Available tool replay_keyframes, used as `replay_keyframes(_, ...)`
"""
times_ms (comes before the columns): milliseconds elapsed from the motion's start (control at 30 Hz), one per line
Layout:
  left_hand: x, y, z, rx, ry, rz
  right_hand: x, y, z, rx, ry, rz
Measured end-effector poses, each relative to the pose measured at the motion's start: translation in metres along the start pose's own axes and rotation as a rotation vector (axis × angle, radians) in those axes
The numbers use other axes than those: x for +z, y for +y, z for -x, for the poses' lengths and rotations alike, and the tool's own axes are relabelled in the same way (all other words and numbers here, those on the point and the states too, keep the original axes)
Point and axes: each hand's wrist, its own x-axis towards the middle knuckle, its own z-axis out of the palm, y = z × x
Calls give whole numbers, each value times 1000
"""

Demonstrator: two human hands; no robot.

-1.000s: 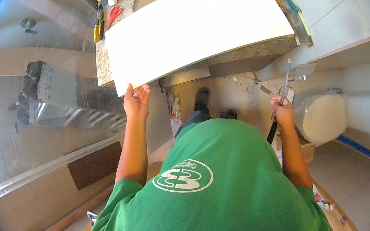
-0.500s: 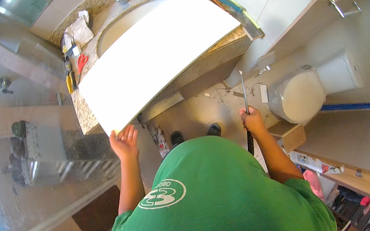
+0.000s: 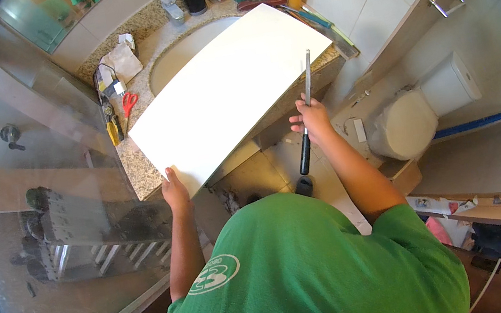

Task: The person scrapes the edges and surface of a white rectangular panel with a metal scraper. They repeatedly reposition the panel on a bathroom countertop and continue scraping different edges and sides.

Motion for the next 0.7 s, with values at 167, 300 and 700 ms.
replay_keyframes(167,-13,-8,14,-118,-52,134,35,-10,2,113,-20,-18)
replay_keyframes(300,-22,-16,33,-117,-21,261,47,-10,6,141,-75,-60)
replay_keyframes(700,-43,-24,49,-176,-36,335,79,-3,1,184,-79,-25)
